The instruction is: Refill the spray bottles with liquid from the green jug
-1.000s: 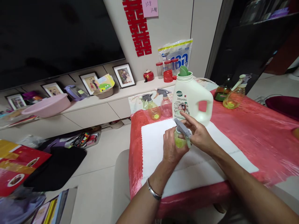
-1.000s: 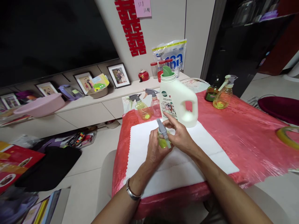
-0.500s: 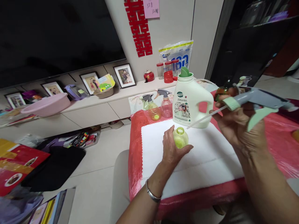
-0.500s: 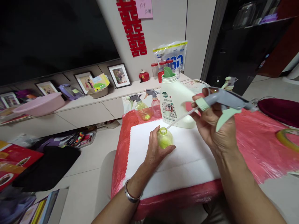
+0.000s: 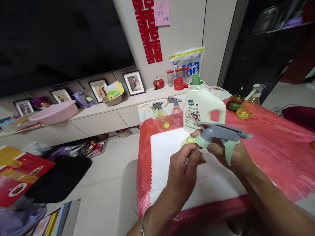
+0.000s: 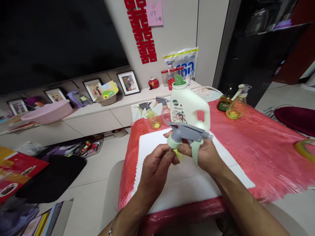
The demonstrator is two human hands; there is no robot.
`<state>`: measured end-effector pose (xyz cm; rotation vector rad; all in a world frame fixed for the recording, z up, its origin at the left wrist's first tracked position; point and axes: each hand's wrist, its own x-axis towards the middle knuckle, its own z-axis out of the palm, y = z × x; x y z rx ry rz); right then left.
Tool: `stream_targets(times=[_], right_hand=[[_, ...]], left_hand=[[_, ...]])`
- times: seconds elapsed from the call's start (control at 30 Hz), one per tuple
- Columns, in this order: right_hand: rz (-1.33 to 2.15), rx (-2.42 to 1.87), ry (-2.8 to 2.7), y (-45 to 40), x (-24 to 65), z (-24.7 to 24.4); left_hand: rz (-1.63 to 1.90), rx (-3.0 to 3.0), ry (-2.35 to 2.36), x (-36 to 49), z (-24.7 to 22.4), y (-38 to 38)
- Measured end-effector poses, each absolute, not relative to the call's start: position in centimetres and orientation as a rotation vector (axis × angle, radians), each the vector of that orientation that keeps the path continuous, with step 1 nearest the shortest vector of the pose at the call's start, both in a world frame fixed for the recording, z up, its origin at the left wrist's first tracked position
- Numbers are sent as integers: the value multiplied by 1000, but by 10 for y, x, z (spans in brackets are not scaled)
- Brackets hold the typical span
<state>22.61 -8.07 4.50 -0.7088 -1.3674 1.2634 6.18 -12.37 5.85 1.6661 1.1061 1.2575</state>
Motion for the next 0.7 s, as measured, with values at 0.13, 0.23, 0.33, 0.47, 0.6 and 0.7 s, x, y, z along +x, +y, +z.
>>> stream_targets(times=[0.13, 0.23, 0.33, 0.47, 0.6, 0.7], right_hand=[[1044, -830, -1519, -79, 230, 52], [836, -851, -1384, -68, 247, 59], [716, -882, -1142, -52, 268, 56], [581, -1022, -946, -30, 296, 34], [571, -1126, -948, -12, 312, 7], [632, -1159, -1011, -6, 315, -2]], left_hand=[[1293, 1536, 1182, 46, 54, -120], [1370, 1540, 1378, 22, 45, -106], [1342, 1592, 1604, -3, 29, -85], [1061, 1763, 1916, -18, 1, -60], [915, 1817, 1999, -16, -19, -45], [843, 1859, 2035, -12, -23, -42]])
